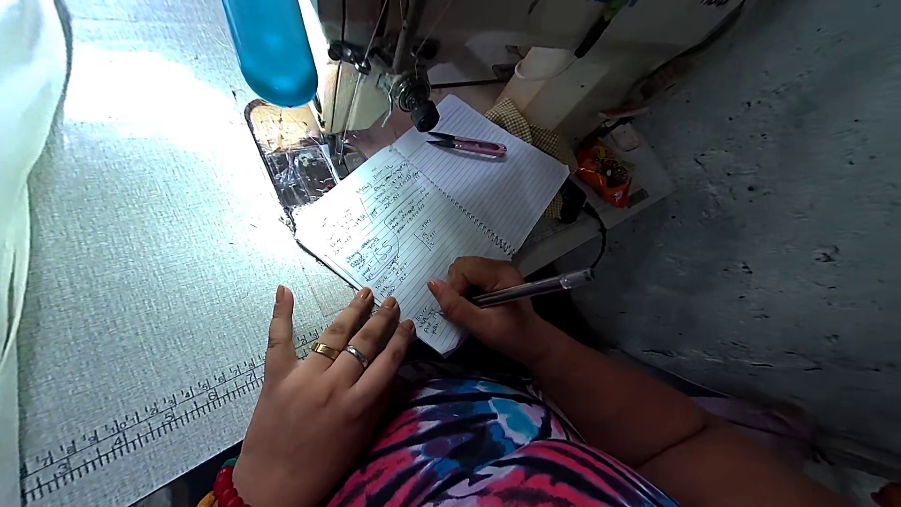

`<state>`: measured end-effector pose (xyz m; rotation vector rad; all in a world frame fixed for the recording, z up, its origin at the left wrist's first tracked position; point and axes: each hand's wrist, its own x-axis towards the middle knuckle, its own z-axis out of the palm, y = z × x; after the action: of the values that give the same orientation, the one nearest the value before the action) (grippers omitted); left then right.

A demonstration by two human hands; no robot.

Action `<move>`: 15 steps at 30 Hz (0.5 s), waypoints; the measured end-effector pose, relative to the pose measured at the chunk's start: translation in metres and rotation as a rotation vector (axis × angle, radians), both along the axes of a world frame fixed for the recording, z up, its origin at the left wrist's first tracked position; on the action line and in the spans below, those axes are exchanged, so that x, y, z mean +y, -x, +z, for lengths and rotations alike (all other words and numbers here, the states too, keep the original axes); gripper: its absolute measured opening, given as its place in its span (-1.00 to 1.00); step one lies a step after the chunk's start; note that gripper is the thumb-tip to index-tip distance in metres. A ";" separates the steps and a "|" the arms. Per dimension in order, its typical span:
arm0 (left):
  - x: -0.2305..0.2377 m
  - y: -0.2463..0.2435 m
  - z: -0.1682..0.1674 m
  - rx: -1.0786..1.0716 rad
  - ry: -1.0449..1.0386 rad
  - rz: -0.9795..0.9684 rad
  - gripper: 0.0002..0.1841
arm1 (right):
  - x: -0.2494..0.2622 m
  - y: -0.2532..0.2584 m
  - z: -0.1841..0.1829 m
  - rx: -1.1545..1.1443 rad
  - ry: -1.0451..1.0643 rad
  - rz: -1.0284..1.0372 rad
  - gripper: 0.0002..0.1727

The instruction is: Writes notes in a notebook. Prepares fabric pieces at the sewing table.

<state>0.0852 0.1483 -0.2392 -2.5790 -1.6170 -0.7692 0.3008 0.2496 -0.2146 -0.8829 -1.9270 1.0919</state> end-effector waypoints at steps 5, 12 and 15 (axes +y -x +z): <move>0.000 0.000 -0.001 -0.002 -0.003 0.003 -0.63 | 0.001 0.000 0.000 0.001 0.008 0.005 -0.64; 0.000 0.000 0.000 -0.003 0.000 -0.001 -0.63 | 0.002 0.000 0.002 0.033 0.062 0.036 -0.64; 0.000 0.000 0.000 -0.005 0.002 0.001 -0.63 | 0.002 -0.001 0.002 0.027 0.064 0.031 -0.63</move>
<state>0.0853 0.1482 -0.2391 -2.5790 -1.6214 -0.7744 0.3013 0.2518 -0.2126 -0.8708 -1.8984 1.1836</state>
